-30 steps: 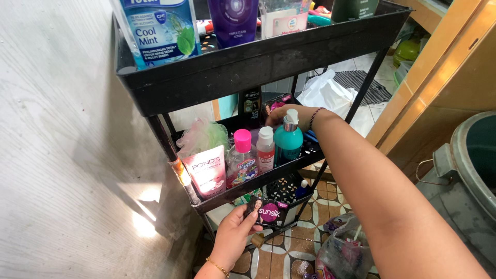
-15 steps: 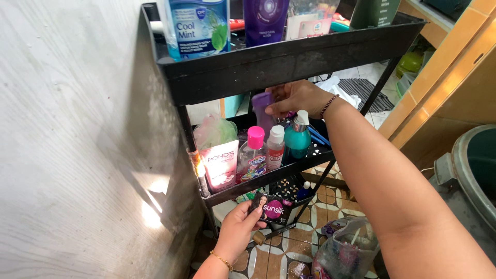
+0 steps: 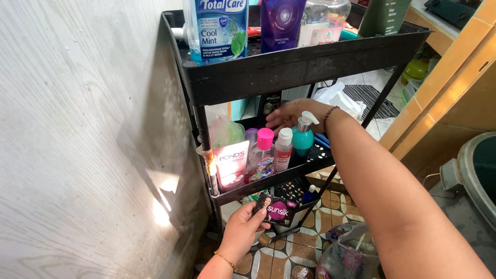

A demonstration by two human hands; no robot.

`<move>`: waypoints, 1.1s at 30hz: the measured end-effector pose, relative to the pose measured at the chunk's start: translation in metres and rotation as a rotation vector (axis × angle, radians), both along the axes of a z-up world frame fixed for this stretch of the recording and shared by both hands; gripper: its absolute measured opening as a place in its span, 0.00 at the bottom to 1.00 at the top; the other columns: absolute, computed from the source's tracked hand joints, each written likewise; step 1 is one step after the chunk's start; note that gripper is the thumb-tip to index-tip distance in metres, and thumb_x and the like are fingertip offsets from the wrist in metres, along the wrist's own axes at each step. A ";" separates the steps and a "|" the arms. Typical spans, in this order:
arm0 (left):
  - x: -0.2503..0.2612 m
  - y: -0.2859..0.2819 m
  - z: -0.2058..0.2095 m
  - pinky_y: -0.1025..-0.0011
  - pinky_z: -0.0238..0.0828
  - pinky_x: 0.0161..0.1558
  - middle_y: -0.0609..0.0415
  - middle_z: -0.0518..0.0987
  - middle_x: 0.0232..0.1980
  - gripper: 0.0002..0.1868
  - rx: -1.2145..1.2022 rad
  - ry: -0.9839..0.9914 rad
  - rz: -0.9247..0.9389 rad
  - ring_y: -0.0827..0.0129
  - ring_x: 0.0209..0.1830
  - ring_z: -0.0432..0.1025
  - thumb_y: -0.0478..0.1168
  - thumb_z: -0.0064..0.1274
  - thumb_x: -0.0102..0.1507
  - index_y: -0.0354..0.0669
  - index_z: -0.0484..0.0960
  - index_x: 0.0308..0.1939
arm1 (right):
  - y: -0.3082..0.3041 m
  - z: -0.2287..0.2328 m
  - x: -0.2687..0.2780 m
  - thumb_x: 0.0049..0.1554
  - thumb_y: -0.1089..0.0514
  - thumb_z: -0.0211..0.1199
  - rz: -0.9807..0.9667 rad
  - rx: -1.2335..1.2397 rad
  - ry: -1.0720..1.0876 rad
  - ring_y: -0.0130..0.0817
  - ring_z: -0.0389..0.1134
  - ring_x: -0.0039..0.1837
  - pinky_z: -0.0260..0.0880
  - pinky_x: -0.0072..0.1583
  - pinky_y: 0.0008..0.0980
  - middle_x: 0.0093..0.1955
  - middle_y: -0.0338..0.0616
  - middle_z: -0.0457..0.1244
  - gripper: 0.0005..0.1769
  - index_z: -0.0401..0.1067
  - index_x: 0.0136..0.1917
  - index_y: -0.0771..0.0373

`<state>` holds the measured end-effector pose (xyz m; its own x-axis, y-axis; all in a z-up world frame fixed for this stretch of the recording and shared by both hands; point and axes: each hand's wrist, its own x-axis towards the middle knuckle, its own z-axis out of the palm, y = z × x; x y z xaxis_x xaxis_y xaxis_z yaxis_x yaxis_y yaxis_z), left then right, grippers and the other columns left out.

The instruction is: The person organizes various toiletries and small items on a three-tiered black metal rack. They place bottles, sachets, and other items onto the shelves and into a basket. The person also pours liquid from a sachet into a white bottle.

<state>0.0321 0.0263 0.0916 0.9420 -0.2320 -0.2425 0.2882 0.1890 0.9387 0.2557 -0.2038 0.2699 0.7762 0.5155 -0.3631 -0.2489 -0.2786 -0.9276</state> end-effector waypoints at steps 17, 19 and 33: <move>0.003 -0.005 -0.004 0.77 0.72 0.42 0.60 0.82 0.42 0.17 0.009 -0.048 -0.020 0.78 0.35 0.75 0.45 0.52 0.67 0.39 0.82 0.55 | -0.018 -0.003 -0.035 0.66 0.38 0.39 -0.108 0.198 0.054 0.42 0.70 0.60 0.67 0.65 0.41 0.57 0.54 0.70 0.35 0.71 0.60 0.71; 0.003 -0.007 -0.002 0.77 0.73 0.42 0.60 0.81 0.41 0.18 0.022 -0.065 -0.003 0.78 0.35 0.75 0.46 0.53 0.67 0.39 0.82 0.55 | -0.030 -0.014 -0.041 0.67 0.36 0.40 -0.146 0.153 0.022 0.42 0.69 0.58 0.68 0.63 0.43 0.53 0.49 0.69 0.35 0.72 0.58 0.70; -0.022 -0.037 0.021 0.73 0.74 0.42 0.58 0.84 0.41 0.15 -0.179 0.013 0.077 0.74 0.34 0.76 0.46 0.52 0.66 0.41 0.82 0.51 | -0.039 -0.020 -0.069 0.58 0.50 0.60 -0.301 -1.130 -0.690 0.49 0.71 0.58 0.71 0.59 0.44 0.56 0.50 0.70 0.16 0.74 0.60 0.51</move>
